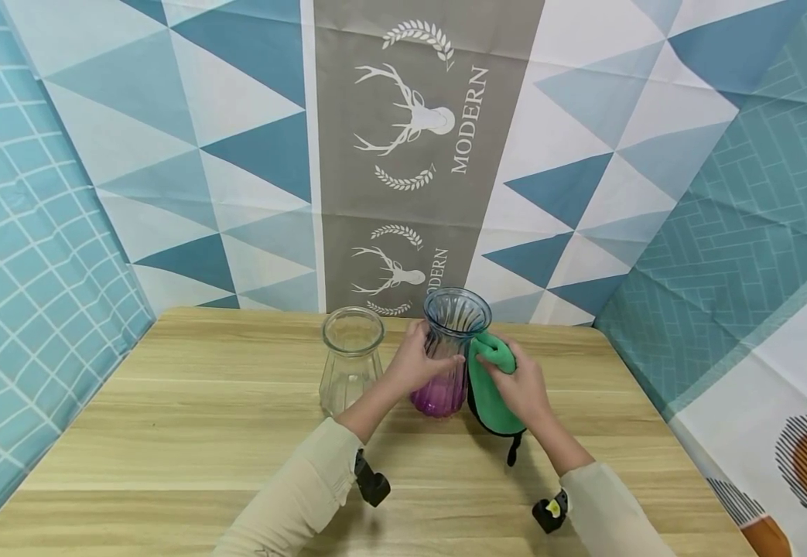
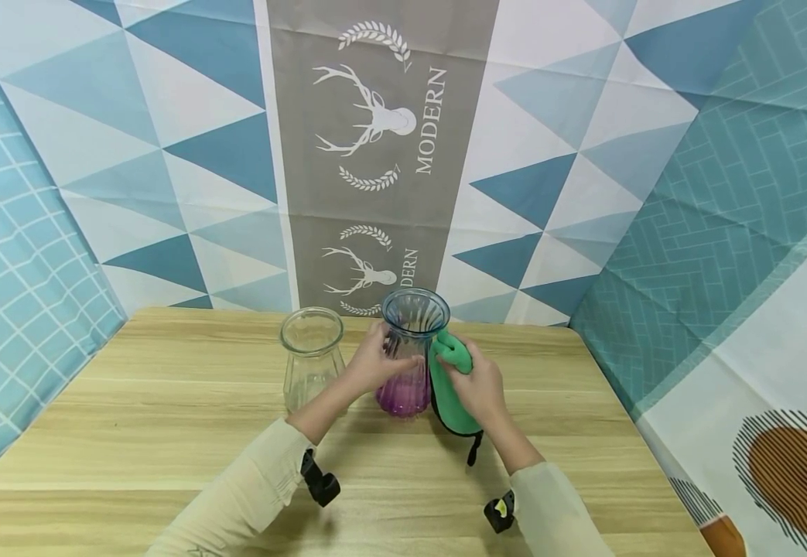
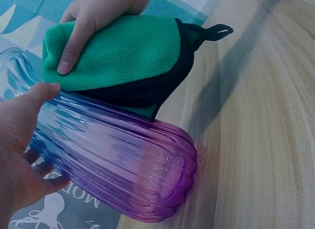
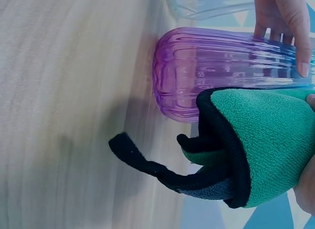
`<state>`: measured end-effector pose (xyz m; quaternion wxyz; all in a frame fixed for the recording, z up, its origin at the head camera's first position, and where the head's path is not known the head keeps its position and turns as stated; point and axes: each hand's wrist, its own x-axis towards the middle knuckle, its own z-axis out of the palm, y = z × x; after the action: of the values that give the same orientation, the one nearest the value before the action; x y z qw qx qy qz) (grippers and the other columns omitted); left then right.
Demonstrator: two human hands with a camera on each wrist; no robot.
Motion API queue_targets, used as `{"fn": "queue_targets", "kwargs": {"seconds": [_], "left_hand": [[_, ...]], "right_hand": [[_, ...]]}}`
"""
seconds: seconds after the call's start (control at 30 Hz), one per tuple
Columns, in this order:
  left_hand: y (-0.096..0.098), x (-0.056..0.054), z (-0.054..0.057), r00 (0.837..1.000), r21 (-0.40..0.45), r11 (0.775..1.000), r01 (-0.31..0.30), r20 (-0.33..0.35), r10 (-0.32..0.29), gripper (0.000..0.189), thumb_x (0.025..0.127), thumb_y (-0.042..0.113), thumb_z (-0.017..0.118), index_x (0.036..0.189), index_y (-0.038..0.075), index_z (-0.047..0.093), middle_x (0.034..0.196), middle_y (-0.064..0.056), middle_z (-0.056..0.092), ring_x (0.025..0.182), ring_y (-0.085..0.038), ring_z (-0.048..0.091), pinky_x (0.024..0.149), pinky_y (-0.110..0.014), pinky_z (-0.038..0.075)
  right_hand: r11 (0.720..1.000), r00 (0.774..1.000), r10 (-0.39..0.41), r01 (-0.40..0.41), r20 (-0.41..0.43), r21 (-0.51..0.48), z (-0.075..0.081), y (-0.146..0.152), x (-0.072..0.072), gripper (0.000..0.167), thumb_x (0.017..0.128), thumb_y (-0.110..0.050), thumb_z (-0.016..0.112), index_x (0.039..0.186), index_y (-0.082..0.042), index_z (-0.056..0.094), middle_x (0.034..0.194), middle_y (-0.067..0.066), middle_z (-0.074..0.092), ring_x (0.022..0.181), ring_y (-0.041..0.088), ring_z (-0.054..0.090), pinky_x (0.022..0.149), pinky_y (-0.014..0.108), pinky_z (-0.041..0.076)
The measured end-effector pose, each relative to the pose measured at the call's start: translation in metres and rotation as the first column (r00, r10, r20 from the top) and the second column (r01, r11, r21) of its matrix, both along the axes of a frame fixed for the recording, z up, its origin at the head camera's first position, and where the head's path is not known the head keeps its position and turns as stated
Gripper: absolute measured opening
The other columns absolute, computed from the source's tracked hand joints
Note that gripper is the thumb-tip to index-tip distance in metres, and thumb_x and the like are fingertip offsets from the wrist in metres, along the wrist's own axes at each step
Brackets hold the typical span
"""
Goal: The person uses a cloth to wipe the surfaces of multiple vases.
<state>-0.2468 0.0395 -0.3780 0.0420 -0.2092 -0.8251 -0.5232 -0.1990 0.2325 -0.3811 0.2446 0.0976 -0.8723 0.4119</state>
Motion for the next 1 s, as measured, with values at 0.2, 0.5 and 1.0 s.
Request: {"fn": "queue_targets", "kwargs": {"seconds": [0.2, 0.5, 1.0], "left_hand": [[-0.001, 0.000, 0.000, 1.000, -0.002, 1.000, 0.007, -0.003, -0.007, 0.078, 0.075, 0.034, 0.078, 0.138, 0.006, 0.041, 0.132, -0.017, 0.041, 0.124, -0.032, 0.045, 0.108, -0.046, 0.037], [-0.001, 0.000, 0.002, 1.000, 0.000, 1.000, 0.011, -0.004, -0.011, 0.077, 0.074, 0.033, 0.079, 0.136, 0.004, 0.043, 0.133, -0.018, 0.042, 0.125, -0.032, 0.045, 0.109, -0.046, 0.036], [0.001, 0.000, 0.002, 0.999, 0.005, 1.000, 0.031, -0.018, -0.031, 0.080, 0.076, 0.027, 0.078, 0.140, 0.006, 0.035, 0.138, -0.017, 0.041, 0.129, -0.030, 0.042, 0.110, -0.043, 0.035]], "right_hand": [[1.000, 1.000, 0.007, -0.007, -0.012, 0.007, 0.001, -0.001, 0.000, 0.044, 0.083, -0.015, 0.071, 0.125, -0.008, 0.057, 0.120, 0.018, 0.063, 0.104, 0.034, 0.062, 0.081, 0.049, 0.054], [0.999, 0.998, 0.030, -0.032, 0.053, 0.028, -0.006, 0.002, -0.001, 0.046, 0.084, -0.017, 0.070, 0.127, -0.008, 0.056, 0.124, 0.017, 0.061, 0.110, 0.034, 0.060, 0.084, 0.049, 0.052], [0.997, 0.986, 0.021, -0.033, 0.166, 0.070, -0.032, 0.009, 0.004, 0.045, 0.084, -0.016, 0.070, 0.127, -0.012, 0.056, 0.122, 0.017, 0.062, 0.107, 0.034, 0.061, 0.083, 0.047, 0.053]]}}
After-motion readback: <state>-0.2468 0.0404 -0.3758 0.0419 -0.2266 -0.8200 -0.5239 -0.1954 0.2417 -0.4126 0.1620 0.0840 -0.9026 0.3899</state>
